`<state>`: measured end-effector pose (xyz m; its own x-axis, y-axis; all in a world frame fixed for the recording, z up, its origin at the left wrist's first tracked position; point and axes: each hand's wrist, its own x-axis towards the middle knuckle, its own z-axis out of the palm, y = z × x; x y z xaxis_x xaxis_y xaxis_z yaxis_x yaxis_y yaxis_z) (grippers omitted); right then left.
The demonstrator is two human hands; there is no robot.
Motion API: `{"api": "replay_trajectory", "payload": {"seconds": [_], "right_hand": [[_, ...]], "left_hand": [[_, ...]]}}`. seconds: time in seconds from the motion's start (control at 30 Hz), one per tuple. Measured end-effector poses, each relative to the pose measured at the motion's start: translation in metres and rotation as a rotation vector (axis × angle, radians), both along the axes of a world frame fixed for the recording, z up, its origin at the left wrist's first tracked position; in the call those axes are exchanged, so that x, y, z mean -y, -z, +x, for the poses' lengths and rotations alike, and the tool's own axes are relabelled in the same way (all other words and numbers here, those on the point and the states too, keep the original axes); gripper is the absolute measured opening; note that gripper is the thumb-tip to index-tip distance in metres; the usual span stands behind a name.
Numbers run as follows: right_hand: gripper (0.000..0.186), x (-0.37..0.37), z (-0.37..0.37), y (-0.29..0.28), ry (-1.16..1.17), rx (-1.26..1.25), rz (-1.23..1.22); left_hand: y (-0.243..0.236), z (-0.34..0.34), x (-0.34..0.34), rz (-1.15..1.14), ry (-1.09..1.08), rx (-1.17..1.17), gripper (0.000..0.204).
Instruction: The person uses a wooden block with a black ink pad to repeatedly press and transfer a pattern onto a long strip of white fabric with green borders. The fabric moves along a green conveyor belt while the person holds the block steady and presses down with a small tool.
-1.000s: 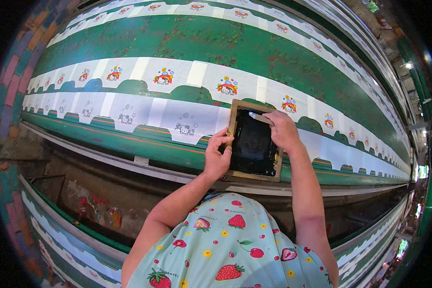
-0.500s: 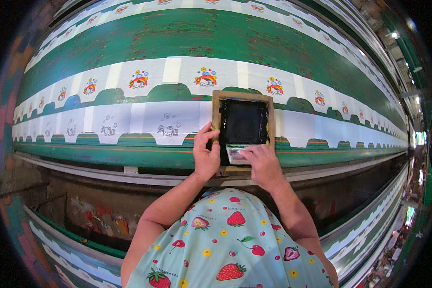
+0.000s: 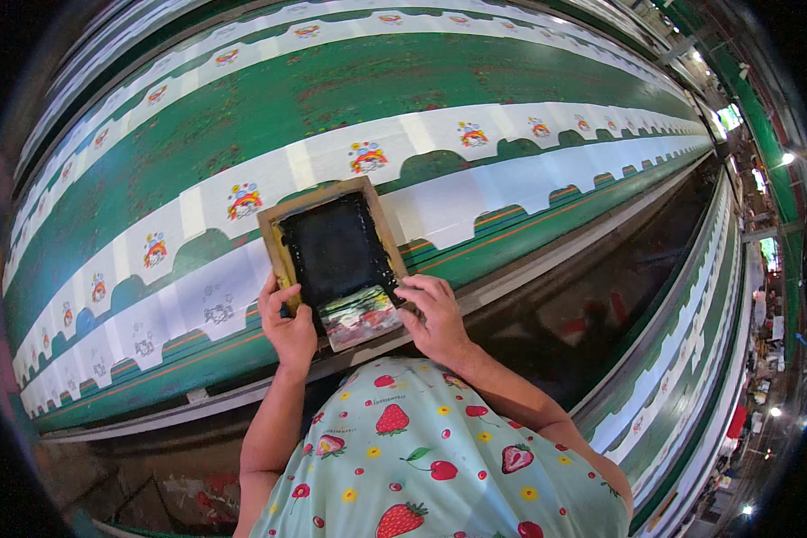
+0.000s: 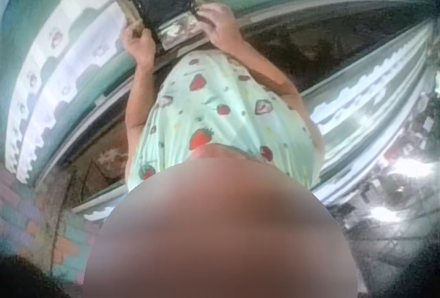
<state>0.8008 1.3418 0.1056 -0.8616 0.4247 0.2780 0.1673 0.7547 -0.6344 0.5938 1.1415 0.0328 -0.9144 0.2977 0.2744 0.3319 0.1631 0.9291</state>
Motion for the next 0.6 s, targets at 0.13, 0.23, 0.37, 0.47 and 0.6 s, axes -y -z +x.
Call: {"api": "replay_trajectory", "payload": {"seconds": [0.13, 0.23, 0.37, 0.47, 0.6], "right_hand": [[0.035, -0.040, 0.031, 0.014, 0.118, -0.060, -0.320], [0.034, -0.074, 0.057, 0.021, 0.150, -0.076, -0.404], [0.034, -0.131, 0.089, 0.020, 0.136, -0.090, -0.303], [0.033, -0.167, 0.107, 0.014, 0.139, -0.054, -0.288], [0.036, -0.192, 0.117, -0.003, -0.025, -0.040, -0.004]], "left_hand": [[-0.006, 0.026, -0.035, 0.011, 0.011, -0.105, 0.041], [-0.003, 0.053, -0.085, 0.054, 0.004, -0.122, 0.041], [0.000, 0.083, -0.146, 0.034, 0.012, -0.118, 0.040], [0.001, 0.101, -0.182, 0.095, 0.028, -0.079, 0.038], [0.002, 0.114, -0.210, 0.060, -0.007, -0.075, 0.037]]}}
